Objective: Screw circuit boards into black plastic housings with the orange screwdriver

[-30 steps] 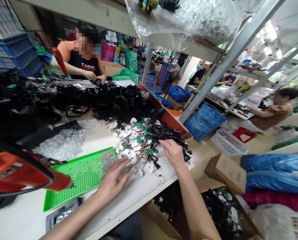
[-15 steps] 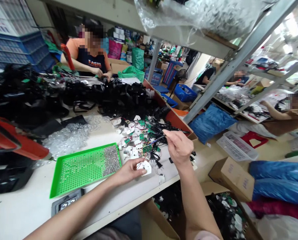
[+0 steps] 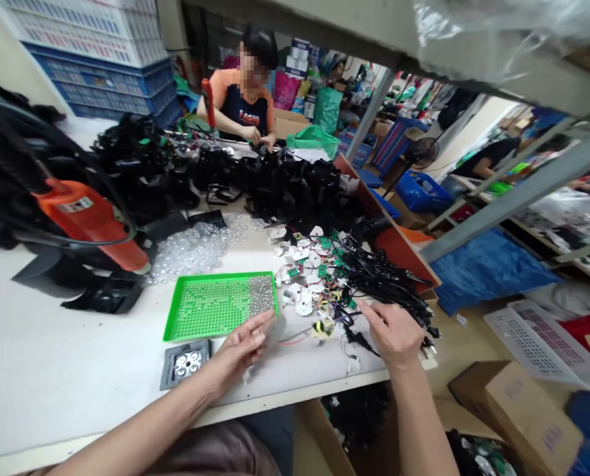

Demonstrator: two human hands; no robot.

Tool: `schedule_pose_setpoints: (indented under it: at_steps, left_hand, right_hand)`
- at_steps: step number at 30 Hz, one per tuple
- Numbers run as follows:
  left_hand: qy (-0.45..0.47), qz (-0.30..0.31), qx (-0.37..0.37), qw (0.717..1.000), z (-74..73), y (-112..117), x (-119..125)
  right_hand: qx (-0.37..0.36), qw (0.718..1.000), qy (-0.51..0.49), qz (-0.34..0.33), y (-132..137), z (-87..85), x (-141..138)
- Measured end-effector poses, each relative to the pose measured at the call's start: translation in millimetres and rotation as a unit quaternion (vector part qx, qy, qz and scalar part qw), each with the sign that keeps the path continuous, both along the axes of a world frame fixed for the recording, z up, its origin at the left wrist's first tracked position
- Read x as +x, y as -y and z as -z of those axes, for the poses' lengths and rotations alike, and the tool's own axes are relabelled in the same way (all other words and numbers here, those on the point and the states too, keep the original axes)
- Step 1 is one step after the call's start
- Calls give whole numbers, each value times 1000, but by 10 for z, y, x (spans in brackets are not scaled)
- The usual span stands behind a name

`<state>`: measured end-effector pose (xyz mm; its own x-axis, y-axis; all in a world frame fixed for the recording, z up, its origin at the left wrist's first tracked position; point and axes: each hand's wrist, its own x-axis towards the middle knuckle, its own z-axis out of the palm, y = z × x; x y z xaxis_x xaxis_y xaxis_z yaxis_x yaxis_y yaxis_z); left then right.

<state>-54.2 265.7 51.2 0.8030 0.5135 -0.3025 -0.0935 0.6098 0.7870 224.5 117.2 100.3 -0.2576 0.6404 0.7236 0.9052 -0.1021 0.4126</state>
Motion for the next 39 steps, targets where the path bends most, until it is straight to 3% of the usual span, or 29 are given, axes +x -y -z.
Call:
schedule_pose_setpoints:
  at_steps: [2, 4, 6, 8, 11, 15, 16, 17, 18, 19, 21, 23, 25, 27, 30, 33, 37, 39]
  left_hand:
    - [-18, -22, -4, 1000, 28, 37, -97]
    - [-51, -47, 38, 997, 44, 60, -203]
    - [-93, -75, 122, 985, 33, 76, -324]
    - [-138, -99, 225, 959, -15, 91, -448]
    - [-179, -130, 339, 914, -126, 110, -589]
    - [-175, -178, 334, 909, -181, 99, -675]
    - [-181, -192, 317, 911, -163, 90, -695]
    - [-191, -208, 298, 912, -134, 80, -721]
    - [-200, -224, 278, 912, -98, 71, -756]
    - [-205, -238, 255, 915, -58, 64, -802]
    - [-203, -242, 193, 929, 20, 67, -930]
    - [-197, -214, 129, 948, 82, 88, -1107]
    - [-214, -169, 110, 956, 123, 104, -1318]
    - [-259, -149, 168, 939, 159, 84, -1535]
    - [-322, -161, 355, 863, 252, -42, -1775]
    - [-312, -120, 507, 794, 411, -213, -1842]
    - [-316, -92, 587, 740, 587, -326, -1794]
    - [-316, -90, 596, 732, 621, -329, -1786]
  right_hand:
    - [-17, 1000, -19, -5, -14, 106, -41]
    - [-76, 996, -44, -21, -42, 190, -132]
    - [-173, 979, -100, -37, -75, 243, -288]
    - [-270, 941, -195, -51, -110, 267, -525]
    - [-343, 844, -402, -93, -206, 302, -1058]
    - [-357, 634, -665, -168, -449, 498, -1911]
    - [-340, 610, -694, -175, -507, 567, -2087]
    - [-315, 606, -710, -172, -554, 634, -2231]
    - [-286, 621, -711, -163, -585, 692, -2342]
    - [-256, 654, -696, -151, -600, 739, -2420]
    - [-198, 751, -612, -149, -589, 794, -2504]
    - [-176, 844, -474, -178, -550, 805, -2537]
    - [-183, 893, -357, -205, -523, 790, -2567]
    - [-195, 906, -311, -208, -539, 773, -2611]
    - [-180, 920, -293, -189, -646, 780, -2686]
    - [-160, 939, -257, -164, -785, 845, -2737]
    - [-164, 951, -220, -141, -879, 949, -2766]
    - [-177, 949, -219, -144, -878, 969, -2775]
